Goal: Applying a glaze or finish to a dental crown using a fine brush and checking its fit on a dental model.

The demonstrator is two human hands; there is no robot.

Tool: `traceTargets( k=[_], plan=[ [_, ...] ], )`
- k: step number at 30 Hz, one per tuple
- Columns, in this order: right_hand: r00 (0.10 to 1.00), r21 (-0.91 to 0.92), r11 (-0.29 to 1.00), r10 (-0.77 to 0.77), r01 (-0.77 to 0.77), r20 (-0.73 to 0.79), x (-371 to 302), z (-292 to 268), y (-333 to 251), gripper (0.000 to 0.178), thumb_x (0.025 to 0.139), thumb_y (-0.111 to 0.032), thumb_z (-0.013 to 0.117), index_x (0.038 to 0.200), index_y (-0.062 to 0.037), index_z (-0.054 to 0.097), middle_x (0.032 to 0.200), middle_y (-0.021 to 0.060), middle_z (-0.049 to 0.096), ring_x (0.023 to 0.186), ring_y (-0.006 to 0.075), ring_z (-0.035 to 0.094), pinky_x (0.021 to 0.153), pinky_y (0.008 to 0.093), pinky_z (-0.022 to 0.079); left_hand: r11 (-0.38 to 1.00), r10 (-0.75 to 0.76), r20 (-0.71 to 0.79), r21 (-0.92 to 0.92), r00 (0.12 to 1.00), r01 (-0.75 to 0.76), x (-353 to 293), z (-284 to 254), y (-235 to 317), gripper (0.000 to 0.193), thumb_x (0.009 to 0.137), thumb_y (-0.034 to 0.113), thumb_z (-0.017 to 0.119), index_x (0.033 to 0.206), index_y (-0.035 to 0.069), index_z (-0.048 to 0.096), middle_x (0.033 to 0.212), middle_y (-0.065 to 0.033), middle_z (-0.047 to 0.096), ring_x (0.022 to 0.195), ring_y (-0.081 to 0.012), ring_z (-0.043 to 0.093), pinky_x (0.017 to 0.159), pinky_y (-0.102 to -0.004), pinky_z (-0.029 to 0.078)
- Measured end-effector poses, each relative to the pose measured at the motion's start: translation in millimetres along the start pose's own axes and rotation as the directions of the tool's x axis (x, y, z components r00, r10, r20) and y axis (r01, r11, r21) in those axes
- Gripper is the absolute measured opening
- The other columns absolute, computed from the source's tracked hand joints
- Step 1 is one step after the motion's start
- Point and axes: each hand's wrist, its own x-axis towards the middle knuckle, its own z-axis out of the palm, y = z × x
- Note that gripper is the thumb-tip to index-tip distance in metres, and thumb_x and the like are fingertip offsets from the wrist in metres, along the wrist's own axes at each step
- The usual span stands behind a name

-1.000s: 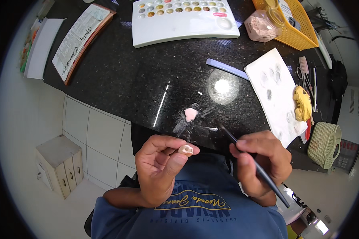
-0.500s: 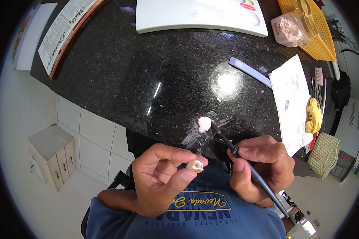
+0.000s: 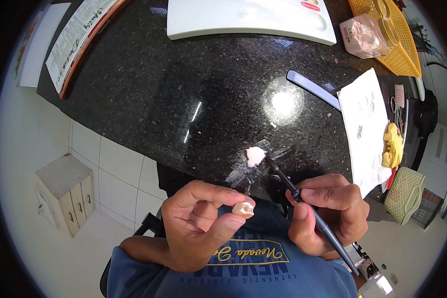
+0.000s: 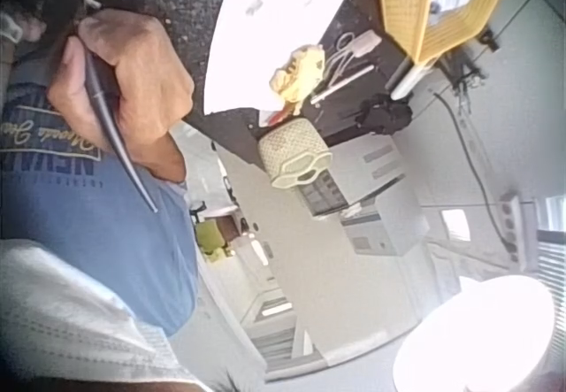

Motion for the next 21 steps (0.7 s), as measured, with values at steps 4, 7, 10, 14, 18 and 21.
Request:
traceTargets(
  k=[4, 7, 10, 14, 18, 21],
  plan=[
    [1.0, -0.007, 1.0, -0.025, 0.025, 0.002, -0.8, 1.5, 0.9, 0.019, 0.064, -0.002, 0.075, 0.075, 0.0016, 0.06, 0.067, 0.0154, 0.063, 0.054, 0.0181, 0.064, 0.046, 0.0229, 0.049, 0.973, -0.009, -0.056, 0.23, 0.998, 0.022, 0.5, 4.8, 2.2, 0.015, 0.082, -0.002, 0.056, 0.097, -0.003, 0.052, 0.083, -0.0157, 0.064, 0.08, -0.0219, 0.065, 0.08, -0.0383, 0.053],
    [0.999, 0.015, 0.999, -0.048, 0.048, 0.005, -0.7, 0.7, -0.2, 0.019, 0.065, -0.001, 0.075, 0.075, 0.0018, 0.059, 0.068, 0.0157, 0.063, 0.053, 0.0178, 0.063, 0.045, 0.0231, 0.049, 0.958, 0.048, 0.002, 0.283, 0.999, -0.046, 1.6, 2.6, 0.7, 0.017, 0.082, -0.005, 0.054, 0.098, -0.003, 0.052, 0.085, -0.0161, 0.063, 0.08, -0.0222, 0.065, 0.081, -0.038, 0.053],
    [0.999, 0.235, 0.972, -0.004, 0.014, -0.043, -8.7, -1.6, 4.1, 0.02, 0.066, 0.002, 0.073, 0.082, 0.0028, 0.061, 0.071, 0.0162, 0.063, 0.055, 0.0193, 0.062, 0.045, 0.0248, 0.048, 0.951, 0.075, 0.029, 0.3, 0.997, -0.08, 2.6, 0.0, -1.4, 0.018, 0.082, -0.008, 0.053, 0.099, -0.004, 0.053, 0.087, -0.016, 0.06, 0.081, -0.0227, 0.065, 0.081, -0.0372, 0.054],
    [0.983, 0.333, 0.933, -0.168, 0.136, 0.068, -11.9, -16.1, 4.7, 0.025, 0.069, 0.0, 0.074, 0.092, 0.0005, 0.065, 0.077, 0.014, 0.06, 0.061, 0.0189, 0.062, 0.049, 0.0249, 0.049, 0.94, 0.128, 0.083, 0.308, 0.988, -0.147, 5.0, -2.4, -5.0, 0.019, 0.081, -0.01, 0.055, 0.099, -0.005, 0.054, 0.089, -0.0162, 0.059, 0.083, -0.0226, 0.065, 0.08, -0.0357, 0.054],
    [0.966, 0.276, 0.948, -0.206, 0.157, 0.156, -15.2, -23.6, 5.7, 0.019, 0.068, -0.001, 0.074, 0.085, -0.0011, 0.064, 0.076, 0.0111, 0.061, 0.06, 0.0187, 0.062, 0.049, 0.0254, 0.051, 0.931, 0.142, 0.091, 0.326, 0.986, -0.164, 4.6, -1.6, -3.9, 0.019, 0.08, -0.01, 0.057, 0.098, -0.007, 0.055, 0.091, -0.0167, 0.058, 0.085, -0.0227, 0.066, 0.079, -0.0333, 0.055],
    [0.985, 0.311, 0.942, -0.156, 0.128, 0.068, -20.2, -17.0, 4.1, 0.018, 0.066, -0.001, 0.074, 0.079, -0.0023, 0.061, 0.072, 0.0099, 0.061, 0.06, 0.0193, 0.063, 0.05, 0.0262, 0.052, 0.961, 0.128, 0.017, 0.245, 0.992, -0.129, 3.6, 0.2, -5.5, 0.026, 0.072, -0.014, 0.067, 0.096, -0.007, 0.061, 0.092, -0.0173, 0.062, 0.084, -0.0191, 0.064, 0.079, -0.0278, 0.053]
  ],
)
